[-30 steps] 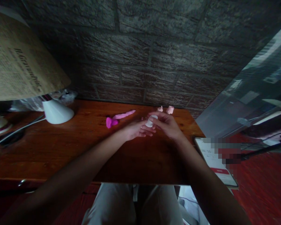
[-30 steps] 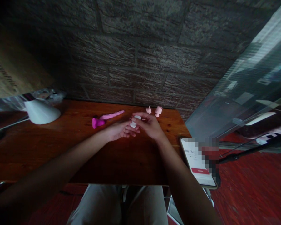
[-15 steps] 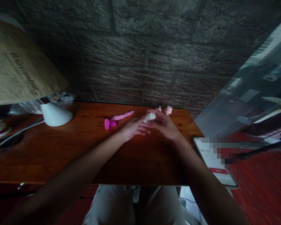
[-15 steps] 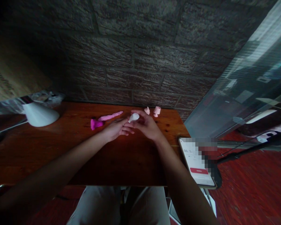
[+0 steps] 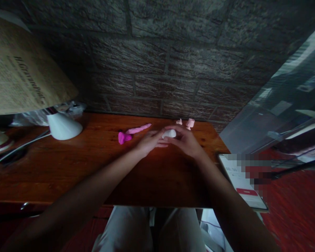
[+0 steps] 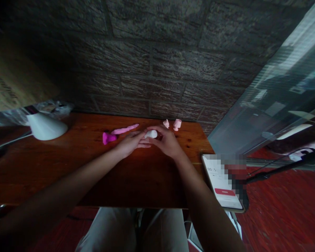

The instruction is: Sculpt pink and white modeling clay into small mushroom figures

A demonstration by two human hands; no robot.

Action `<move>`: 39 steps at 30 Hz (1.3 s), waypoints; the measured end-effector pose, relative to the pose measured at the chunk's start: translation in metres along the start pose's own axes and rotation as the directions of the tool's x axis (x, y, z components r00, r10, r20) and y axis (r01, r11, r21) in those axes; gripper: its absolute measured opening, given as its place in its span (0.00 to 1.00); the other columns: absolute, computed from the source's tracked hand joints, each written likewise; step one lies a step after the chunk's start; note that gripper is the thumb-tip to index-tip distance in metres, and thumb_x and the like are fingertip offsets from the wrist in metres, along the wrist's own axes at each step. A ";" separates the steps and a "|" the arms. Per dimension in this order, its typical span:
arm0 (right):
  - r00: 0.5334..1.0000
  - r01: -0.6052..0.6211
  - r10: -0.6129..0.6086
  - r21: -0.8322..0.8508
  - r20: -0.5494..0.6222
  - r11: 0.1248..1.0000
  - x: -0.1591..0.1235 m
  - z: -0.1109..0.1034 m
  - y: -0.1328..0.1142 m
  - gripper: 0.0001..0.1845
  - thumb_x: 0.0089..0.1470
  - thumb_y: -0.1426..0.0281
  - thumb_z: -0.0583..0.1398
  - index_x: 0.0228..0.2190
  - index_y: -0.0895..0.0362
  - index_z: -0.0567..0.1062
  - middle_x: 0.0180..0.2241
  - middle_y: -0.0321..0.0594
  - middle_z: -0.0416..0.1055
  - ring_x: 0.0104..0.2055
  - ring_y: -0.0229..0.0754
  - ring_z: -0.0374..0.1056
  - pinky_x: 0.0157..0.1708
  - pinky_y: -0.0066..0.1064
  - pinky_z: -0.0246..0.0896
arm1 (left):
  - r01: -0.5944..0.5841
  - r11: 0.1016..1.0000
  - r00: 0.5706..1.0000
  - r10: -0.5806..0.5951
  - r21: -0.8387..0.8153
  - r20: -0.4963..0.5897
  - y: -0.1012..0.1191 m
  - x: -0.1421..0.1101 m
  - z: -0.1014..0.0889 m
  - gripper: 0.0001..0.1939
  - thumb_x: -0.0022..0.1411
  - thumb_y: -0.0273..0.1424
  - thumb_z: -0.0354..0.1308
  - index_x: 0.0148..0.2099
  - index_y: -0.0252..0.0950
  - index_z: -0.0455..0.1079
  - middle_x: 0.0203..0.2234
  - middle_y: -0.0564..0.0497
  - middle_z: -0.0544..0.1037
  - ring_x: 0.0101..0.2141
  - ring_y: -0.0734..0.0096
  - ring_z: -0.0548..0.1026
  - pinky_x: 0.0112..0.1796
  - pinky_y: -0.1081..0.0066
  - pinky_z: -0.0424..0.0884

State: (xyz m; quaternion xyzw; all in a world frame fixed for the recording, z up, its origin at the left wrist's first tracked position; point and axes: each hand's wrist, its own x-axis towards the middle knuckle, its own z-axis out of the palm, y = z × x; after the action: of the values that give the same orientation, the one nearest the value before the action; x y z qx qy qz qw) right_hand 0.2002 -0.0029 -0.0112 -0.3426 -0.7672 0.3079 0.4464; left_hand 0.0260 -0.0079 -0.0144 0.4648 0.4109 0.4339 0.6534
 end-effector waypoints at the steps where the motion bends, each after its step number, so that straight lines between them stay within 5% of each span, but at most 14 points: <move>1: 1.000 0.028 -0.027 -0.035 0.006 0.999 0.000 0.001 -0.001 0.20 0.52 0.62 0.68 0.47 0.53 0.77 0.45 0.44 0.76 0.46 0.47 0.71 0.46 0.40 0.68 | -0.014 1.000 1.000 0.014 -0.015 -0.006 -0.001 0.001 0.000 0.14 0.69 0.35 0.54 0.46 0.31 0.76 0.41 0.40 0.83 0.37 0.64 0.81 0.40 0.66 0.78; 7: 0.997 0.077 -0.078 -0.105 -0.010 0.992 0.000 0.002 -0.007 0.16 0.53 0.62 0.67 0.45 0.51 0.78 0.43 0.43 0.78 0.44 0.47 0.72 0.45 0.41 0.67 | -0.026 0.996 1.000 0.026 -0.091 0.004 -0.005 0.003 -0.002 0.13 0.67 0.36 0.58 0.43 0.31 0.76 0.36 0.41 0.83 0.35 0.63 0.81 0.42 0.62 0.78; 12: 0.993 0.015 -0.017 -0.021 -0.118 1.000 0.000 0.004 -0.008 0.15 0.52 0.59 0.67 0.41 0.53 0.79 0.40 0.41 0.79 0.41 0.45 0.74 0.43 0.39 0.68 | -0.074 0.977 0.991 0.094 -0.199 0.093 -0.004 0.002 0.002 0.13 0.65 0.38 0.61 0.44 0.32 0.77 0.38 0.43 0.82 0.40 0.62 0.80 0.48 0.58 0.75; 22: 0.985 -0.009 0.036 0.158 -0.169 0.987 0.001 0.013 -0.010 0.19 0.49 0.59 0.69 0.41 0.52 0.78 0.41 0.41 0.79 0.41 0.45 0.74 0.45 0.40 0.70 | -0.126 0.951 0.989 0.143 -0.282 0.041 -0.006 0.005 0.005 0.14 0.65 0.38 0.60 0.43 0.32 0.76 0.36 0.45 0.82 0.39 0.67 0.79 0.49 0.61 0.73; 32: 0.981 -0.061 0.103 0.243 -0.163 0.968 -0.001 0.021 -0.008 0.21 0.46 0.60 0.71 0.42 0.52 0.77 0.43 0.41 0.78 0.42 0.45 0.75 0.45 0.40 0.72 | -0.211 0.972 0.977 0.211 -0.103 -0.011 -0.006 0.004 0.003 0.17 0.65 0.43 0.59 0.45 0.33 0.76 0.38 0.45 0.82 0.43 0.64 0.78 0.47 0.67 0.72; 39: 0.982 -0.061 0.102 0.244 -0.157 0.968 -0.002 0.022 -0.007 0.23 0.49 0.60 0.69 0.47 0.51 0.77 0.50 0.44 0.76 0.46 0.46 0.75 0.49 0.41 0.72 | -0.236 0.952 0.972 0.232 -0.196 -0.042 -0.011 0.009 0.005 0.12 0.66 0.38 0.58 0.45 0.36 0.75 0.43 0.48 0.80 0.47 0.68 0.76 0.50 0.70 0.69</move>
State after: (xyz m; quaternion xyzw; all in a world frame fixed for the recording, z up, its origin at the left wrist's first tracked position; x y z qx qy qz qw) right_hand 0.1799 -0.0123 -0.0156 -0.3427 -0.6694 0.3858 0.5344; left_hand 0.0351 -0.0023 -0.0254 0.4383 0.3133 0.5516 0.6368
